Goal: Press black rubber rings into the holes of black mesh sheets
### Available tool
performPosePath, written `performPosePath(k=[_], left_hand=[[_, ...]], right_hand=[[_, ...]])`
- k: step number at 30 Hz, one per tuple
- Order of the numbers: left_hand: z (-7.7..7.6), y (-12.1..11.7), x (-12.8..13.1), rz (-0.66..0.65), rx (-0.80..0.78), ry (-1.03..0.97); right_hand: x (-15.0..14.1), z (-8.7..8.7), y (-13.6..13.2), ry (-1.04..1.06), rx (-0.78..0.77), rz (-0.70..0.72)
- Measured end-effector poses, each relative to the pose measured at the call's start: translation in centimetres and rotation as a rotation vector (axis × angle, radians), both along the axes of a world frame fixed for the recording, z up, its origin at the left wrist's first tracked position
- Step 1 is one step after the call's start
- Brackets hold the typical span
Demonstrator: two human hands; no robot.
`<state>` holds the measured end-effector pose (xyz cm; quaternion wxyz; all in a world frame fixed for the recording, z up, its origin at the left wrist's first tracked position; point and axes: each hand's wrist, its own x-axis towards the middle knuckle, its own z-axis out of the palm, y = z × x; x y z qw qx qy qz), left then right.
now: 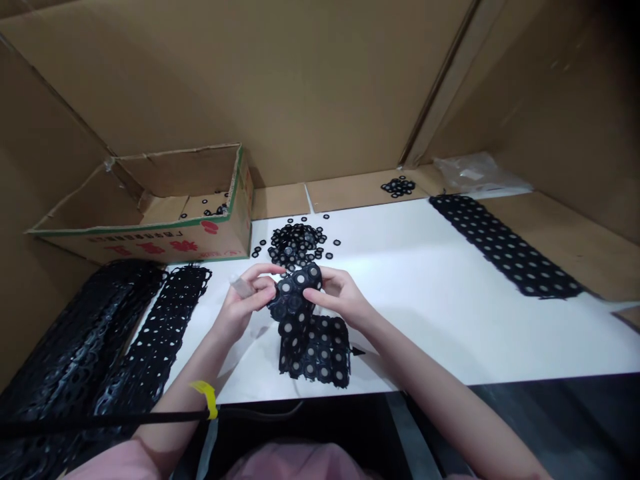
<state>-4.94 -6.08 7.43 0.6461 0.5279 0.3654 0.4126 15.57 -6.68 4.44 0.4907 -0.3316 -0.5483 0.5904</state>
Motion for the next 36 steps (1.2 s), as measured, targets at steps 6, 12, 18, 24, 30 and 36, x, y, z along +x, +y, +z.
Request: performPosePath(k=[6,12,18,24,30,36], left_hand=[[0.0,-0.5,-0.1,-0.133,0.017,0.018],[-0.5,-0.7,-0.2,-0.1,0.096,0.042],[-0.8,-0.6,-0.1,-0.029,0.196,0.007],[-0.9,0.2,-0.2,0.244,0.268,0.045],[0.8,1.1,-1.2,0.585,0.408,-0.135],[0.1,-0.1,-1.2,0.358,0.375,-0.022]], right_hand=[[0.1,-0.4,0.1,0.042,-0.027,-0.019],[0.2,-0.2,0.0,0.135,-0.154,0.126],[-0.3,-0.1,-0.1,0.149,-0.225,0.297],[-0.8,-0.4,-0.8,0.101,-0.33,0.21],[-0.7,-0.4,-0.9,0.063,-0.379,0.123],[-1.1,-0.8,-0.7,-0.018,-0.352,0.045]])
